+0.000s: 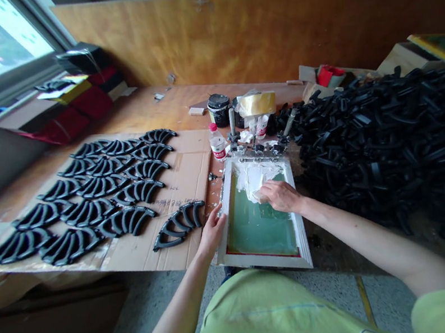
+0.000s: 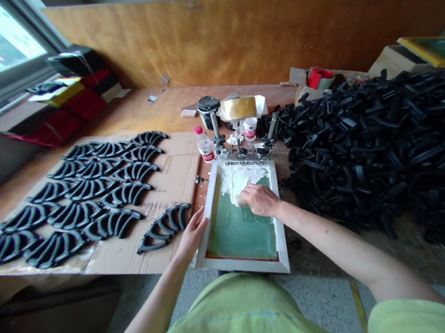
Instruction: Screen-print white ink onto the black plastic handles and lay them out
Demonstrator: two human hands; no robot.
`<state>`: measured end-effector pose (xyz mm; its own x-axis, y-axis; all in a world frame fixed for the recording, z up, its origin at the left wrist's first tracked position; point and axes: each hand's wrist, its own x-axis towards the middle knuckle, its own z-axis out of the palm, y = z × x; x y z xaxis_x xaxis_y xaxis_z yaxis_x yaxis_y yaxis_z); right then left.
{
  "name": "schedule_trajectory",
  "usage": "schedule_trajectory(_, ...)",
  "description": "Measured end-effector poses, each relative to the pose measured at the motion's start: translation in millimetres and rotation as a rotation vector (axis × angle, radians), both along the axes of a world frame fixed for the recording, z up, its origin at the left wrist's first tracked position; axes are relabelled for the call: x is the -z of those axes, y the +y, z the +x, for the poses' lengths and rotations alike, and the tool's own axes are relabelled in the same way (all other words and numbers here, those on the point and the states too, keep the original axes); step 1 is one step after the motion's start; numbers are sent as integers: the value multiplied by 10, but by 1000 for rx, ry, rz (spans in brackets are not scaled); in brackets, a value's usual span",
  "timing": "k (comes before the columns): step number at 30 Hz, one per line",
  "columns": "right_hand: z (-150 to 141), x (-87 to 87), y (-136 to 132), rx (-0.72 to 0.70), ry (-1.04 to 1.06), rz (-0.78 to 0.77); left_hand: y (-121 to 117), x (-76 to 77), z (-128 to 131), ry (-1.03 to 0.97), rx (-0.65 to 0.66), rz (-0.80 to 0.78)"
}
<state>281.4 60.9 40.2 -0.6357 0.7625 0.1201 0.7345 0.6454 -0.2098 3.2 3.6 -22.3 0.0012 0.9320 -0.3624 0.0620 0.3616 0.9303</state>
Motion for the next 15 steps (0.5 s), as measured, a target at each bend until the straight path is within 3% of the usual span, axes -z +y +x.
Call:
schedule_trajectory(3,63,-79,90,-72,32,-79,-7,-15,10,3,3,17)
schedule_trajectory(5,32,-85,175,16,77,-80,-16,-42,13,3,11,21)
schedule_trajectory(8,-49,46,144,142,161,38,-29,-79,13,-23,20,14)
schedule_trajectory(12,-9,229,-114,16,188,73,-33,-113,20,-53,8,-12)
schedule_trajectory(15,46,133,-70,10,176,20,-35,-173,36,-63,2,-33)
